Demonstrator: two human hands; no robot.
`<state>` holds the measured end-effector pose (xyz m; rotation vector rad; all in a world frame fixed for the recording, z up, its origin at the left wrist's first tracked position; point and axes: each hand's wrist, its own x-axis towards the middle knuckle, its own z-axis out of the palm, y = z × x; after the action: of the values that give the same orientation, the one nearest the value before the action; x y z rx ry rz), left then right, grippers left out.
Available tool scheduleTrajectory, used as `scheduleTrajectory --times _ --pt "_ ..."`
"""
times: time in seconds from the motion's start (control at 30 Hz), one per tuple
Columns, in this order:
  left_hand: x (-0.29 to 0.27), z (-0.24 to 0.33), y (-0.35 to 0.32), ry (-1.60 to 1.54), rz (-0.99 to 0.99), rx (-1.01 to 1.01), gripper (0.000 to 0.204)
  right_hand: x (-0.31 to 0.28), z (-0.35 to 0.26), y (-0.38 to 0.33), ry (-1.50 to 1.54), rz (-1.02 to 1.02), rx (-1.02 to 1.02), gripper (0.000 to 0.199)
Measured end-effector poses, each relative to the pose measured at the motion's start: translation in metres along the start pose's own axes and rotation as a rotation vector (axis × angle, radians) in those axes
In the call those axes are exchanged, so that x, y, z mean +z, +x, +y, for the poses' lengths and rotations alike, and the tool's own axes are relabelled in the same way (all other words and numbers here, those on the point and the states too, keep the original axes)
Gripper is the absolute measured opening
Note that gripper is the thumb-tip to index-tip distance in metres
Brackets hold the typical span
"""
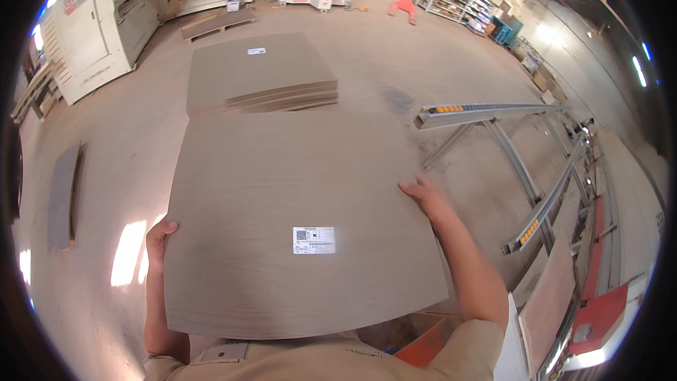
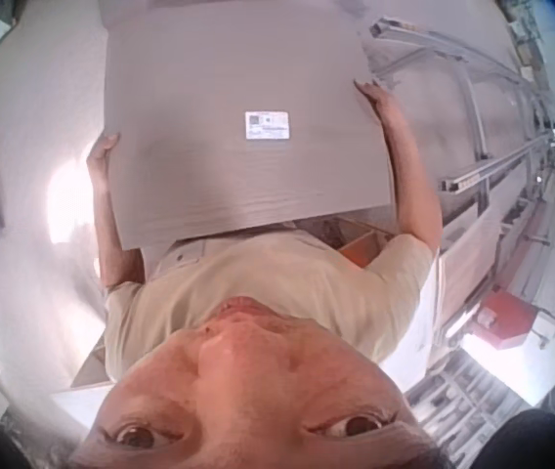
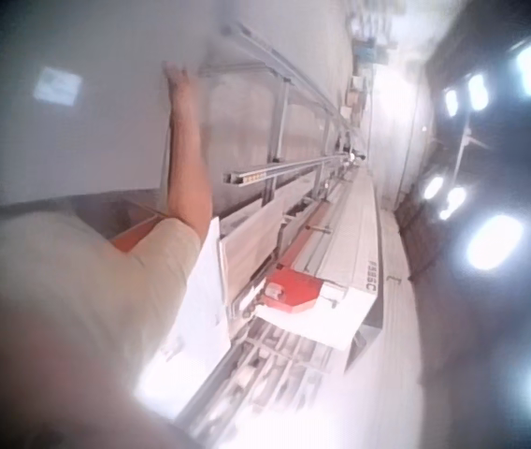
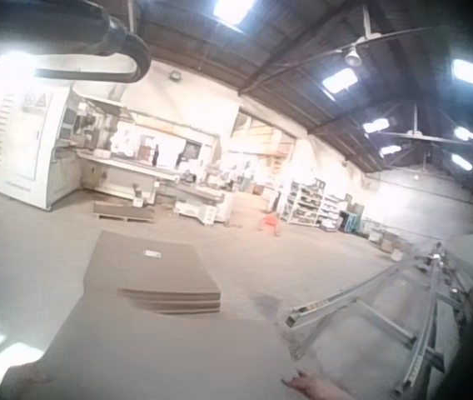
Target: The person repeatedly picks up flat cardboard sheets from a floor stack and places them onto a white work table, stacking them one by one. The person occasionally adjusts the alignment of the sheets on the table and continues the cycle of picking and stacking throughout the clip.
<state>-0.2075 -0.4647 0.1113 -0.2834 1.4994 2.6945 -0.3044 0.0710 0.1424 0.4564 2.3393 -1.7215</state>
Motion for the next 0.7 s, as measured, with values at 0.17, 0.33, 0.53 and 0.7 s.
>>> scheduleTrajectory --times 0.17,0.33,0.53,0.7 --pt "-0.021 -0.012 -0.016 -0.082 0.228 -0.047 0.042 0.033 -0.026 0.065 -0.182 -0.092 -0.014 0.102" --pt "0.004 -0.009 -0.014 0.003 0.427 -0.094 0.034 0.035 -0.028 0.092 -0.152 -0.248 0.002 0.103" --pt "0.032 -0.002 0.007 0.4 0.485 -0.049 0.04 0.018 -0.05 0.138 -0.156 -0.335 0.088 0.097" --pt "0.031 -0.043 0.01 0.278 0.537 -0.086 0.056 0.018 -0.022 0.124 0.003 -0.432 -0.021 0.067"
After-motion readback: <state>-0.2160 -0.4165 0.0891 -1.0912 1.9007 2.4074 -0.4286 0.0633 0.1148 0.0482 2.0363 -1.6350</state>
